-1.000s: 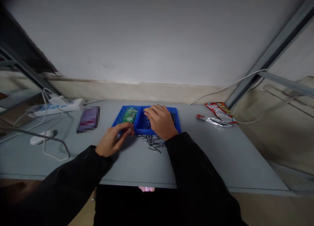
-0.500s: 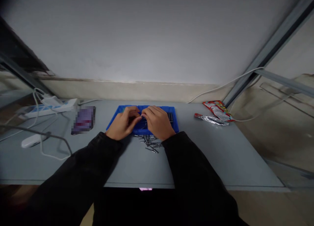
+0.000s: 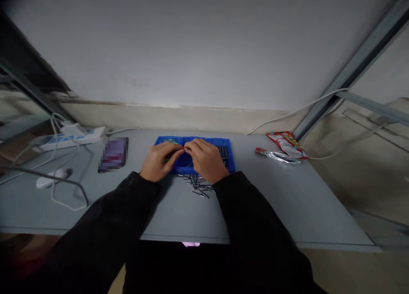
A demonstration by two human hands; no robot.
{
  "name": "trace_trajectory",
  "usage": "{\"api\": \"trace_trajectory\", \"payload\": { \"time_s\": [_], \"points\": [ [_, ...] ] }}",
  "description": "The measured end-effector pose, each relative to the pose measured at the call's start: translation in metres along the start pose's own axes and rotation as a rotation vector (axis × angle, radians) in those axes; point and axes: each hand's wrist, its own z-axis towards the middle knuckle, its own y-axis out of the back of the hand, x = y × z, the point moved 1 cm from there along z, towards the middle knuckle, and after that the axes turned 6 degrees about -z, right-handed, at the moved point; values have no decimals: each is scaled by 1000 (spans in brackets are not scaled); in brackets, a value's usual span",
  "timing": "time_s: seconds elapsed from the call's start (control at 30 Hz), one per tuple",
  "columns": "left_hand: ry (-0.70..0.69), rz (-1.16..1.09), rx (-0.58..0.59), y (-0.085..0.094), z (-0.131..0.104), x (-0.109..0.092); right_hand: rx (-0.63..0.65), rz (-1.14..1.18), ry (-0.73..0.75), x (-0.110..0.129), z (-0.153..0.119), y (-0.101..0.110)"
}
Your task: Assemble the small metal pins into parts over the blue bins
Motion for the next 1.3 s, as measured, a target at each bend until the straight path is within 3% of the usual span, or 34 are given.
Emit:
{"api": "trace_trajectory", "payload": {
  "time_s": [0.5,1.3],
  "points": [
    [-79,-17,56,2,2,-6,13,-63,-22,-4,-1,-2],
    [-38,-33,34,2,2,-6,63,0,-17,0,-1,0]
  ]
}}
